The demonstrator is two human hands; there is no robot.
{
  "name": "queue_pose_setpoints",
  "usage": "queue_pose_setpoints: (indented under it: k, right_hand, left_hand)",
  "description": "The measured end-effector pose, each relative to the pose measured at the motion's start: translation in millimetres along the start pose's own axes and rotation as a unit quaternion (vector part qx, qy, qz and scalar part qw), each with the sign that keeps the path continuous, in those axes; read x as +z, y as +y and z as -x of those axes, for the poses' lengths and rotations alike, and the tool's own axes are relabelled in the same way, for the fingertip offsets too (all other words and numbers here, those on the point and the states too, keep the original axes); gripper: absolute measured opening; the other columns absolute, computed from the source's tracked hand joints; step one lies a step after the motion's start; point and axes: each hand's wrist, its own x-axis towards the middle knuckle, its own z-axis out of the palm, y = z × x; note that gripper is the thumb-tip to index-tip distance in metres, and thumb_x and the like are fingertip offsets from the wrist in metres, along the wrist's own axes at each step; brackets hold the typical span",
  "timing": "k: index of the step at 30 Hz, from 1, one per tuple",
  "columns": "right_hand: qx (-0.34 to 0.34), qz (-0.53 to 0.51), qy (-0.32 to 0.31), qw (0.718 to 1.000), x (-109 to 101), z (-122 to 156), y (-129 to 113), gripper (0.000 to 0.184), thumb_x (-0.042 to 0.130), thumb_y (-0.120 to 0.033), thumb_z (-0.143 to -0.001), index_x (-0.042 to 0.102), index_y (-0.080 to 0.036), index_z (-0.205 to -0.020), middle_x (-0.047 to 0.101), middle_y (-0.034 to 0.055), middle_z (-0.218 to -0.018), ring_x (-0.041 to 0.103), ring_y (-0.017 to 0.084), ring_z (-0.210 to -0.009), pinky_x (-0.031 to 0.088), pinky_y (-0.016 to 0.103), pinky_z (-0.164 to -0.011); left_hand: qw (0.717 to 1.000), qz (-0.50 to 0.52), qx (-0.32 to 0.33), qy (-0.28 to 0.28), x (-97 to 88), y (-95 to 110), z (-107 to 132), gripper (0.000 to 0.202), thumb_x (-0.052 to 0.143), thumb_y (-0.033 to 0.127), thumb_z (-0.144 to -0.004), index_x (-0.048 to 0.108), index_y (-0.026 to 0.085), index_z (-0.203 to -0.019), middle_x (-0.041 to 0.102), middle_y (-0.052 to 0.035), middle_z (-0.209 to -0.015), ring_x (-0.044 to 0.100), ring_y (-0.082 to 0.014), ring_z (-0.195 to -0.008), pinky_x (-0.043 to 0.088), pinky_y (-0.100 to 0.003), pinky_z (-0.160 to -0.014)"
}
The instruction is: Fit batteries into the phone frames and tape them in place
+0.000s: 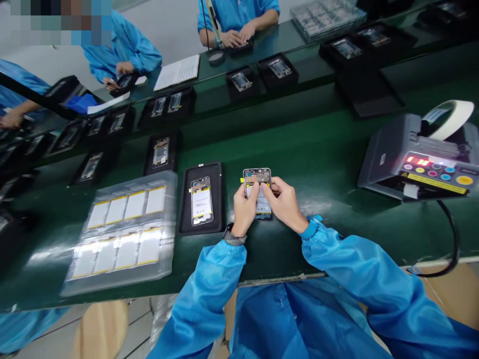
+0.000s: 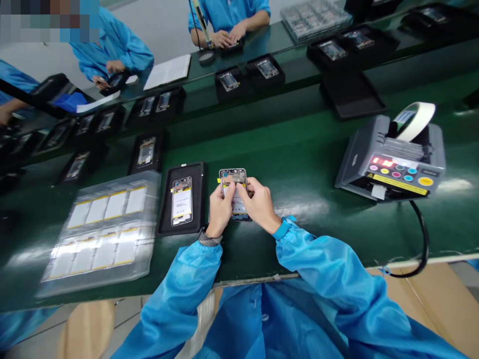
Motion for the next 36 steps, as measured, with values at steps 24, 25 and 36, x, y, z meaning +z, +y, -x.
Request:
queue_pose_setpoints:
  k: [24, 25, 36]
  right_hand:
    - [-0.028, 0.026, -0.006, 0.999, -2, 6, -6, 0.025, 0.057, -0.048, -0.099, 0.061, -0.023, -0.101, 0.069, 0.0011, -0.075, 0.063, 0.018, -0.064, 0.047, 0.028, -0.063]
    - [-0.025, 0.019, -0.007, 0.999, -2, 6, -5, 0.025, 0.058, -0.048, -0.099, 0.061, -0.023, -0.103, 0.069, 0.0013, -0.076, 0.063, 0.018, -0.065, 0.048, 0.028, -0.064]
    - [-0.016, 0.024, 0.000, 1.000, -1, 5, -7, 0.028, 0.059, -0.050, -0.097, 0.059, -0.023, -0.094, 0.068, 0.0009, -0.074, 0.060, 0.016, -0.062, 0.042, 0.027, -0.058]
  left_hand:
    - [0.995, -0.068, 0.065, 0.022, 0.4, 14, 8, 0.039, 0.069, 0.054, -0.090, 0.071, 0.016, -0.098, 0.070, -0.0045, -0.085, 0.061, -0.0165, -0.075, 0.048, -0.025, -0.069]
    - [0.995, -0.067, 0.065, 0.022, 0.6, 14, 8, 0.040, 0.069, 0.055, -0.090, 0.071, 0.016, -0.099, 0.071, -0.0045, -0.085, 0.061, -0.0166, -0.075, 0.048, -0.025, -0.070]
    - [0.995, -0.075, 0.068, 0.024, 1.1, 13, 9, 0.035, 0.069, 0.049, -0.090, 0.071, 0.015, -0.099, 0.072, -0.0050, -0.086, 0.060, -0.0160, -0.074, 0.048, -0.025, -0.068]
